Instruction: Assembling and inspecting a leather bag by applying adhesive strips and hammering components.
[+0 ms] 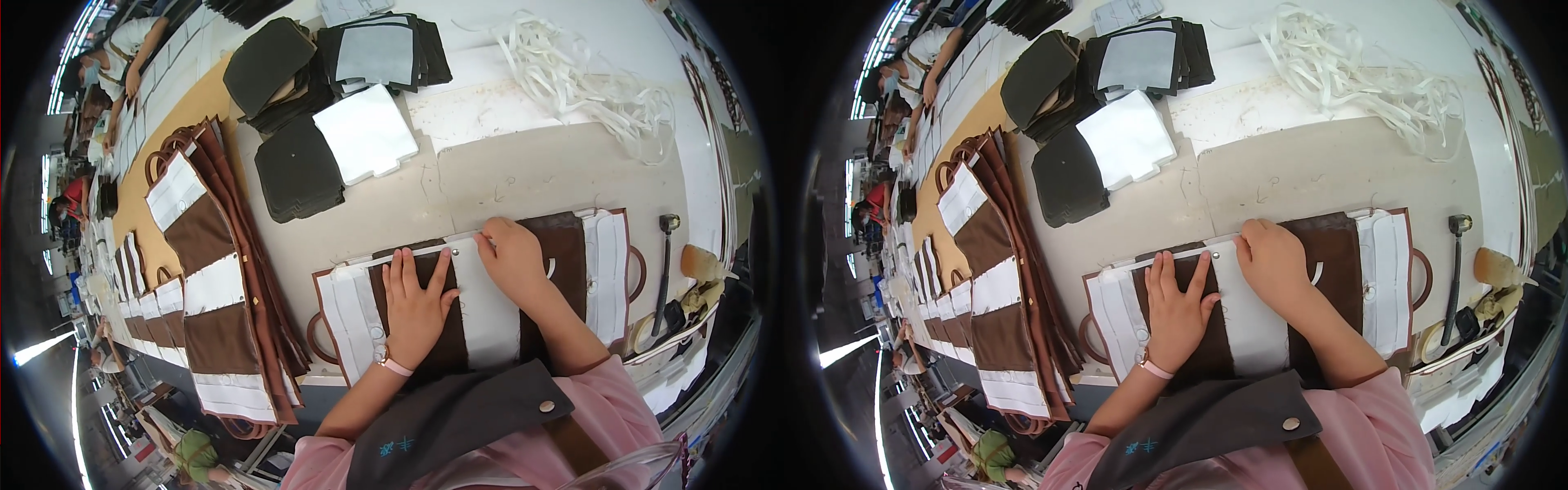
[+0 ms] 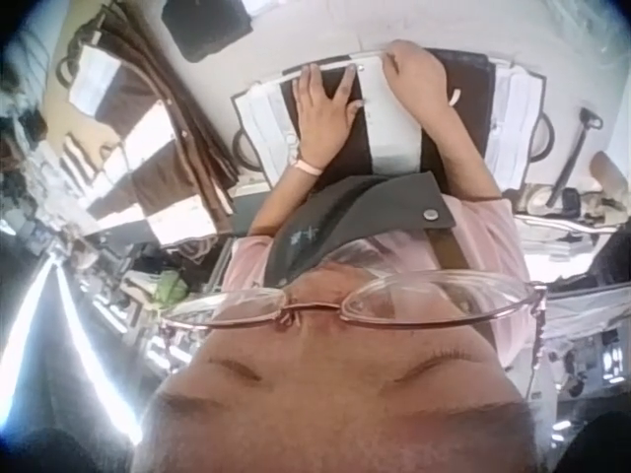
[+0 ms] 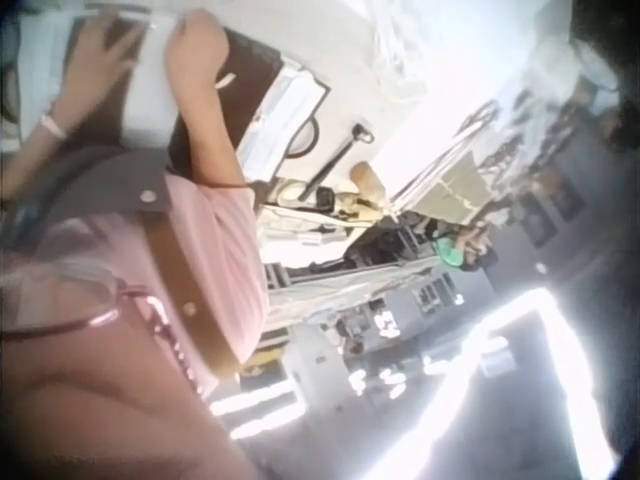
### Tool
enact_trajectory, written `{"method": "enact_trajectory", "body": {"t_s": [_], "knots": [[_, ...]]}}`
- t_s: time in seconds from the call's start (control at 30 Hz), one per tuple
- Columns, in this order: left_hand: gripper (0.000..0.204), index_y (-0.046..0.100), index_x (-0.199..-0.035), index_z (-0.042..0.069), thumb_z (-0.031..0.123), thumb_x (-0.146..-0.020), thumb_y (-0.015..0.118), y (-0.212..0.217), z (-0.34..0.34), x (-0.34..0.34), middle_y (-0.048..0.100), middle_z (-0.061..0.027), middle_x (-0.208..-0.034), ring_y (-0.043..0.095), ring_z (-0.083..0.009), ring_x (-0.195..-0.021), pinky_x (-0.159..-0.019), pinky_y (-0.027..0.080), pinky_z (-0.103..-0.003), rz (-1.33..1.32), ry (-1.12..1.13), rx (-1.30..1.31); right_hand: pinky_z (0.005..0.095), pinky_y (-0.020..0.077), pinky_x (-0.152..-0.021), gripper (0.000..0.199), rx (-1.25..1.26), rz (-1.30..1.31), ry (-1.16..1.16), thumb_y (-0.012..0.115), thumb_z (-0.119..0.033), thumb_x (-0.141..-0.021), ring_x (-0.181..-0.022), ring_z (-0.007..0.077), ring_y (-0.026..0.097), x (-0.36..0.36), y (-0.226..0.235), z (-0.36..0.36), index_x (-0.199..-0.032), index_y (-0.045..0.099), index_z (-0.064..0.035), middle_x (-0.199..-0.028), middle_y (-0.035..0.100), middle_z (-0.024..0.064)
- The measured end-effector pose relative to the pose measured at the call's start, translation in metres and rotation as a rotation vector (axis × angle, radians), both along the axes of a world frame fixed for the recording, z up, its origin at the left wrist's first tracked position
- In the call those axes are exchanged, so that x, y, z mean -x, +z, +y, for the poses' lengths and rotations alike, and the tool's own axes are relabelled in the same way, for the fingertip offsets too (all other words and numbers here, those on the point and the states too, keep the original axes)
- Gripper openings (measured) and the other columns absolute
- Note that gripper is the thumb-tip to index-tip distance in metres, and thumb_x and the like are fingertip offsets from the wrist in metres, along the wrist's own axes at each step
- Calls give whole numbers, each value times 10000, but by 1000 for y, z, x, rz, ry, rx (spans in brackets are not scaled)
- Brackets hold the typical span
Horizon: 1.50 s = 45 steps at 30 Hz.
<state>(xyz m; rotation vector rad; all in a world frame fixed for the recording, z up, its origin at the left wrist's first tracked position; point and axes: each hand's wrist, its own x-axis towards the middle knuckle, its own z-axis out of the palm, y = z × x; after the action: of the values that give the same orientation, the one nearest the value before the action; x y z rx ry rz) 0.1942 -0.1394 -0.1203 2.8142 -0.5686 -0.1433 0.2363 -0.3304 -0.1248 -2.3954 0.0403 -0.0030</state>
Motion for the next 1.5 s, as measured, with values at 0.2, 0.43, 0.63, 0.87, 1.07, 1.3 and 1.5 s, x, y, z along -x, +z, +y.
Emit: {"method": "enact_trajectory", "body": {"t_s": [0.2, 0.43, 0.63, 0.87, 1.07, 1.3, 1.5], "knots": [[614, 503, -1477, 214, 409, -918, 666, 3, -3, -3, 394, -315, -1418, 357, -487, -1341, -1123, 311, -601, -24, 13, -33, 457, 503, -658, 153, 35, 26, 19, 657, -127, -875, -746, 358, 629, -2, 3, 1, -809, 569, -22, -798, 623, 144], [574, 543, -1419, 176, 327, -891, 710, 9, -12, -8, 436, -290, -1369, 397, -485, -1288, -1098, 348, -581, -78, 52, -18, 457, 491, -638, 153, 73, -14, 42, 670, -115, -864, -720, 363, 620, -2, -3, 1, -810, 556, -27, -774, 617, 142], [612, 527, -1374, 7, 280, -858, 714, -2, -39, -10, 496, -201, -1359, 458, -362, -1287, -1128, 337, -545, -140, -62, 110, 461, 484, -623, 171, 87, -37, 41, 685, -129, -861, -697, 374, 611, -2, -6, 0, -808, 554, -33, -759, 616, 146], [568, 552, -1360, -8, 206, -852, 690, -16, -31, -12, 559, -174, -1270, 521, -330, -1212, -1100, 372, -520, -190, -99, 160, 353, 445, -585, 231, -57, 337, -35, 707, -205, -897, -618, 240, 567, 0, 49, -60, -836, 634, 4, -752, 624, 113], [528, 561, -1346, -17, 189, -871, 666, -17, -35, -15, 552, -174, -1250, 520, -336, -1197, -1094, 374, -522, -187, -97, 183, 316, 427, -608, 187, -186, 269, -143, 741, -133, -874, -669, 174, 526, 5, 16, -82, -863, 636, 22, -757, 602, 101], [500, 595, -1385, 146, 241, -899, 663, -12, -36, -16, 532, -180, -1210, 490, -350, -1175, -1068, 371, -523, -197, -113, 164, 380, 436, -609, 203, -27, 149, -162, 740, -134, -853, -681, 304, 552, 5, 5, -77, -823, 603, 13, -787, 603, 159], [507, 601, -1391, 219, 314, -899, 678, -11, -39, -19, 524, -168, -1181, 478, -340, -1151, -1030, 366, -516, -186, -120, 120, 445, 473, -655, 196, -5, 135, -156, 738, -148, -838, -711, 365, 604, 4, 7, -76, -787, 612, -6, -789, 635, 165]]}}
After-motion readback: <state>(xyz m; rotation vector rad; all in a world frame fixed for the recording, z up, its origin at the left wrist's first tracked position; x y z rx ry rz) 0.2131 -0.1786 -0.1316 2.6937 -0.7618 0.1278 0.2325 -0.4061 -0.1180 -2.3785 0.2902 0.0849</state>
